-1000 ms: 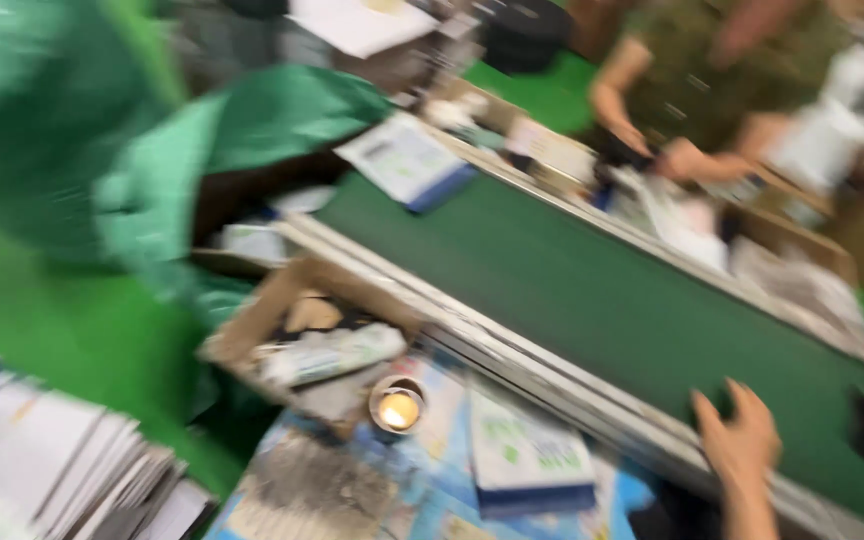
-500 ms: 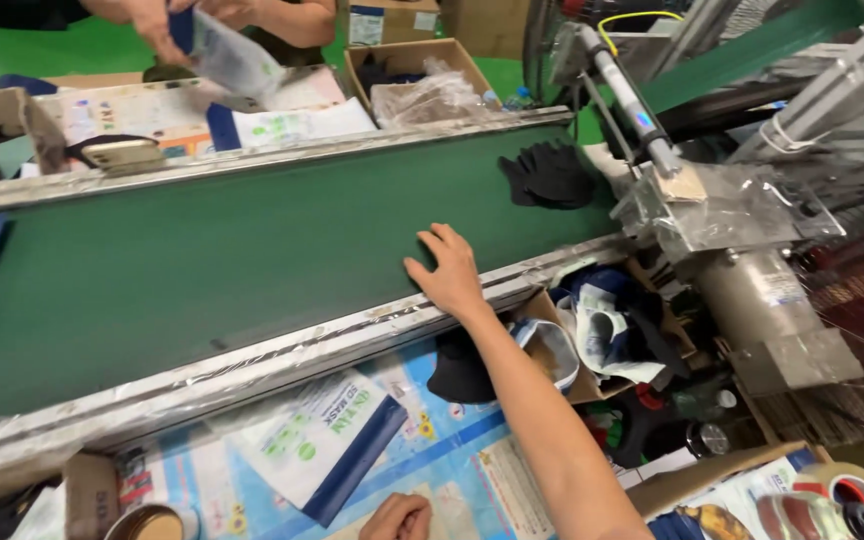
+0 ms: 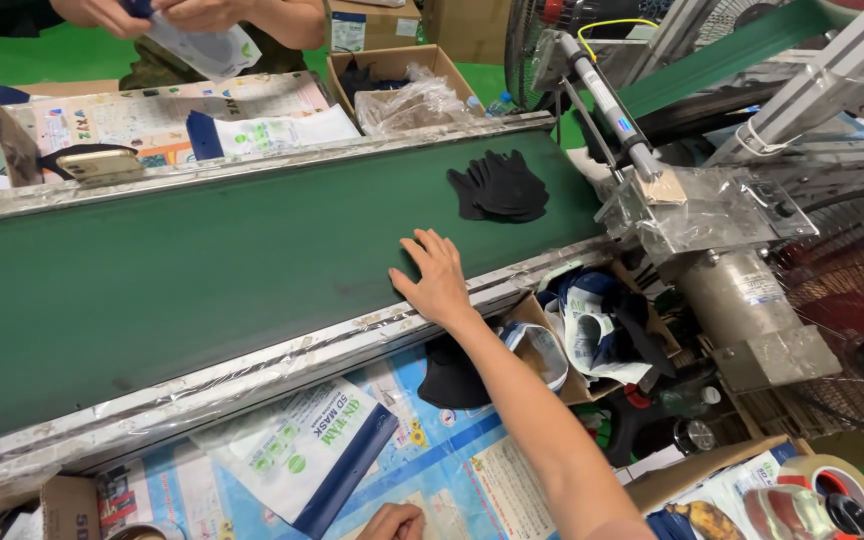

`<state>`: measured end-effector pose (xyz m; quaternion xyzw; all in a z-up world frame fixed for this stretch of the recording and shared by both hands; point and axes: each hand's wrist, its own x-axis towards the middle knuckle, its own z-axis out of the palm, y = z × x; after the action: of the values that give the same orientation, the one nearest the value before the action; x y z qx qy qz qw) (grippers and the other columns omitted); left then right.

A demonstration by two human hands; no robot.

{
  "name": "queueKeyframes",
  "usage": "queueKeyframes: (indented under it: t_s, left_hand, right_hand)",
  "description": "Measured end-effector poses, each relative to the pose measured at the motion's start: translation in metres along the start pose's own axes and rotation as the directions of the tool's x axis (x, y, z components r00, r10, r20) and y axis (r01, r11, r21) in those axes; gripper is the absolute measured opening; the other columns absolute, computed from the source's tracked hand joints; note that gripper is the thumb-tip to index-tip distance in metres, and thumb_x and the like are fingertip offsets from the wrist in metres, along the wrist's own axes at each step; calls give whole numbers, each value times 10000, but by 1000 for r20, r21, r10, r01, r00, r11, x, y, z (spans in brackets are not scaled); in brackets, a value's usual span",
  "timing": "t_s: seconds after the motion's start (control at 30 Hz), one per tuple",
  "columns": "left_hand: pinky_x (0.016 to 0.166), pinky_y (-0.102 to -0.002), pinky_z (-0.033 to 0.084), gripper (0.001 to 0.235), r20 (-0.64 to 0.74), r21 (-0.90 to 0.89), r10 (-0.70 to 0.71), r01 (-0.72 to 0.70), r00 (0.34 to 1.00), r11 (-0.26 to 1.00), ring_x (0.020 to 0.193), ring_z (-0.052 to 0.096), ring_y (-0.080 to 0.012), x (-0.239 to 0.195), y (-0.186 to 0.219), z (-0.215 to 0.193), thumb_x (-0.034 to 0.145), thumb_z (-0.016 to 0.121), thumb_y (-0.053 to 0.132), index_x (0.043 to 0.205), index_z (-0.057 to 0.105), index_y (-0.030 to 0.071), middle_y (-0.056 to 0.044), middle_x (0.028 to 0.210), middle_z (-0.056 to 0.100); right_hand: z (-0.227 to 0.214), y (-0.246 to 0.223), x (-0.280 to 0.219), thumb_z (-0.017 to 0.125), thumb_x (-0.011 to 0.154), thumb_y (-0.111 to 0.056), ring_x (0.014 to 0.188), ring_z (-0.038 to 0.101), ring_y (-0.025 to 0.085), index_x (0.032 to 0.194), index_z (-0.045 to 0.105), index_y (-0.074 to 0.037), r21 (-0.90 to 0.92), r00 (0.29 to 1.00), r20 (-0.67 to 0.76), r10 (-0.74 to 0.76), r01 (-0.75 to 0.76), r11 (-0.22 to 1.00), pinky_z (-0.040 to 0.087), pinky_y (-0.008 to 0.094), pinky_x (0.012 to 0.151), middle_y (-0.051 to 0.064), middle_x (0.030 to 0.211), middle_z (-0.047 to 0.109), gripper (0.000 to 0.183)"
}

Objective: Packaging black face masks into plastic bags and placing them on a conveyor belt.

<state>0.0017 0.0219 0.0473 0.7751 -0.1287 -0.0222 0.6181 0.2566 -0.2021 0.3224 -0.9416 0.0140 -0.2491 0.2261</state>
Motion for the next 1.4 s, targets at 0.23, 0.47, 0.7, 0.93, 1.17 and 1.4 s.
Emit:
queueKeyframes:
  t_s: [0.23,0.47,0.7,0.93,1.17,1.4]
  left_hand:
    - [489,-298,566,140,-14,106,169,-166,986,980,509,705,-146,3,-26,9,604,882,61,634,759,121,-34,607,668]
    - [637,-352,613,148,47,86,247,-250,968,964,587,739,-170,9,-5,-12,622,890,107,660,749,133,-35,590,667]
    - [511,-289,555,133,28,8,34,-34,999,999,524,688,-145,-4,16,-4,664,879,19,707,775,91,-51,618,679]
    - [861,-360,576,924,225,-810,-360,379,905,447,1102,666,-187,50,128,-94,632,794,-46,1463,457,178,-5,1312,647]
    - [825,-321,578,430,156,-318,-355,387,922,865,888,696,-164,44,217,-176,751,891,137,1120,720,-2,-112,993,770]
    - [895,-371,522,771,189,50,69,-80,980,996,995,665,-270,21,196,-173,730,867,255,1363,515,-10,-133,1082,723]
  right_hand:
    - [-2,-31,21,782,838,-371,1465,332,448,1417,567,-118,-298,889,99,-448,456,839,255,685,1179,190,1554,431,667]
    - [-23,43,103,816,651,-525,1411,225,512,1490,373,-154,-491,945,77,318,-241,837,334,725,983,216,1576,274,1019]
    - [-6,112,85,756,861,-226,1059,675,337,1355,614,-126,-461,991,109,75,-16,887,547,464,880,117,1214,705,523]
    - [-91,-44,-74,832,780,-114,951,716,171,1154,727,36,663,867,466,175,-473,580,595,350,898,85,1072,777,416]
    - [-94,-117,-212,889,755,-161,1248,595,208,1430,530,-10,647,751,633,-184,-384,659,462,357,1067,136,1366,637,779]
    - [-42,-101,-281,899,741,-139,1128,616,276,1334,585,35,567,803,587,-104,-317,760,507,387,967,170,1234,663,694]
